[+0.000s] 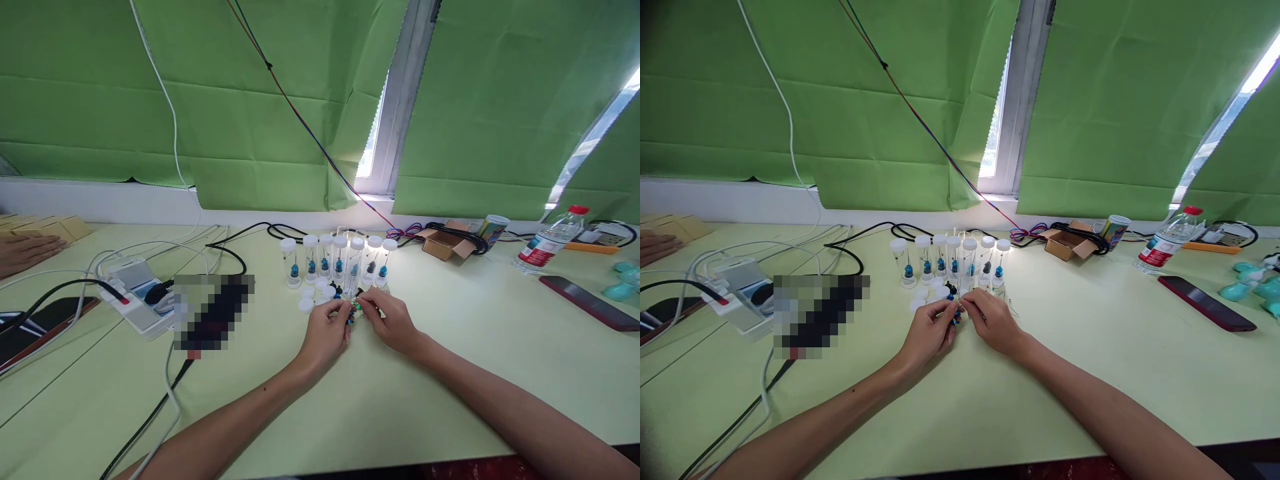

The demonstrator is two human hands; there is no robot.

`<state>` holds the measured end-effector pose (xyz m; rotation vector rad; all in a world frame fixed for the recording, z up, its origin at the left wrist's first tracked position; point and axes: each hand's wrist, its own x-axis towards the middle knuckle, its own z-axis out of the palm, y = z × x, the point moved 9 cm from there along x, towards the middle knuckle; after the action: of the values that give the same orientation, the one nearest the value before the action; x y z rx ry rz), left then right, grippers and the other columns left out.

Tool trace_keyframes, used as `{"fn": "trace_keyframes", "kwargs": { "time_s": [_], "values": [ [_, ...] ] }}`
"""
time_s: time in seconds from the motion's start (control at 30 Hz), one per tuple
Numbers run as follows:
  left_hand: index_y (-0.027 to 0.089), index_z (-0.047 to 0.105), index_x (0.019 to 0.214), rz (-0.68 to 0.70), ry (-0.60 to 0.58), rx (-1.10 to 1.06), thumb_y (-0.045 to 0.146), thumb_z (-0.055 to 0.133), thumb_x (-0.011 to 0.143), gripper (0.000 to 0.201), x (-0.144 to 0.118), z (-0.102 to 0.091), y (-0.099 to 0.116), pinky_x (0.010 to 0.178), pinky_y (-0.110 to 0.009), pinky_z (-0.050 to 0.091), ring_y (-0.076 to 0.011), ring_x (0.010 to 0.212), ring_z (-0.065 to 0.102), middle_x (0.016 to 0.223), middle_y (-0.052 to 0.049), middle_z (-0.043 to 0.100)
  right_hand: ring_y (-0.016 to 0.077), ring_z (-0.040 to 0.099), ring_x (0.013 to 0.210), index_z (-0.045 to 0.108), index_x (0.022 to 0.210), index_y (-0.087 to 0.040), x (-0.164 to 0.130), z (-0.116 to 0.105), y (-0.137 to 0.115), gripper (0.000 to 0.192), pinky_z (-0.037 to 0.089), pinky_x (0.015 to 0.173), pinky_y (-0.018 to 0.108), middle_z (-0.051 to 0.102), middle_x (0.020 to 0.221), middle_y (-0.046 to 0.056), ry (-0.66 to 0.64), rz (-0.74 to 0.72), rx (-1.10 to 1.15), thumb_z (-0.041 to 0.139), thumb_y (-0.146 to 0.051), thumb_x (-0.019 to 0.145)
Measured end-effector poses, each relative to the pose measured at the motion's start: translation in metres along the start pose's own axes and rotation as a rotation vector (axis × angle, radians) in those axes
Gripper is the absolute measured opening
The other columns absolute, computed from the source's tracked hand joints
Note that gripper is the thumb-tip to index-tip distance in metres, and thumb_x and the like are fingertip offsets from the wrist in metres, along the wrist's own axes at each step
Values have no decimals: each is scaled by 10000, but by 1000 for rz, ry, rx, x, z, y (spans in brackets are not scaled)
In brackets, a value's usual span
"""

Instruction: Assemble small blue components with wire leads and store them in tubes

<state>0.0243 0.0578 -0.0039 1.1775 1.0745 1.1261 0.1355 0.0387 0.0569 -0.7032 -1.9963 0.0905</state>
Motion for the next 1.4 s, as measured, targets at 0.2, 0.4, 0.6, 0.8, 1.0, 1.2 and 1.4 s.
{"fn": "trace_keyframes", "kwargs": {
  "time_s": [0.2,0.4,0.6,0.8,1.0,1.2,1.4],
  "values": [
    [171,533,676,31,12,67,483,563,836,352,1,-4,1,345,-186,212,-61,324,322,387,70,398,155,532,667,570,932,-192,-1,3,-10,125,433,608,269,598,735,42,-36,-95,-16,453,-155,959],
    [176,511,673,66,23,95,487,549,850,360,3,-7,0,356,-186,223,-59,326,318,394,72,403,152,513,657,577,920,-194,-4,6,-7,126,426,593,272,598,747,46,-56,-78,5,460,-156,949],
    [172,549,718,90,24,110,532,535,856,386,3,-8,1,364,-195,249,-71,324,361,410,62,440,144,491,616,579,892,-194,-2,5,-9,148,413,573,270,571,708,35,-54,-69,4,446,-169,955],
    [155,592,766,114,23,75,563,550,834,416,3,-7,6,387,-210,305,-84,334,408,445,42,487,151,517,637,589,901,-198,-1,3,-8,173,439,612,282,592,722,42,-30,-48,-1,429,-188,965],
    [146,644,894,126,18,57,536,570,832,402,5,-9,2,419,-214,361,-94,363,462,482,31,541,145,492,624,584,874,-197,1,-1,-9,167,428,593,272,561,691,29,11,-31,-8,444,-179,963],
    [141,643,893,132,21,8,526,599,817,394,4,-10,7,455,-231,427,-112,416,526,522,12,576,141,492,608,593,840,-192,1,-5,-2,192,420,573,272,564,673,25,48,81,16,450,-223,963],
    [149,640,894,169,30,-37,493,639,793,358,4,-9,12,493,-255,504,-148,551,624,689,-18,623,143,525,631,595,840,-192,-2,-7,12,195,460,599,274,593,709,35,105,194,62,466,-273,961]
  ]
}}
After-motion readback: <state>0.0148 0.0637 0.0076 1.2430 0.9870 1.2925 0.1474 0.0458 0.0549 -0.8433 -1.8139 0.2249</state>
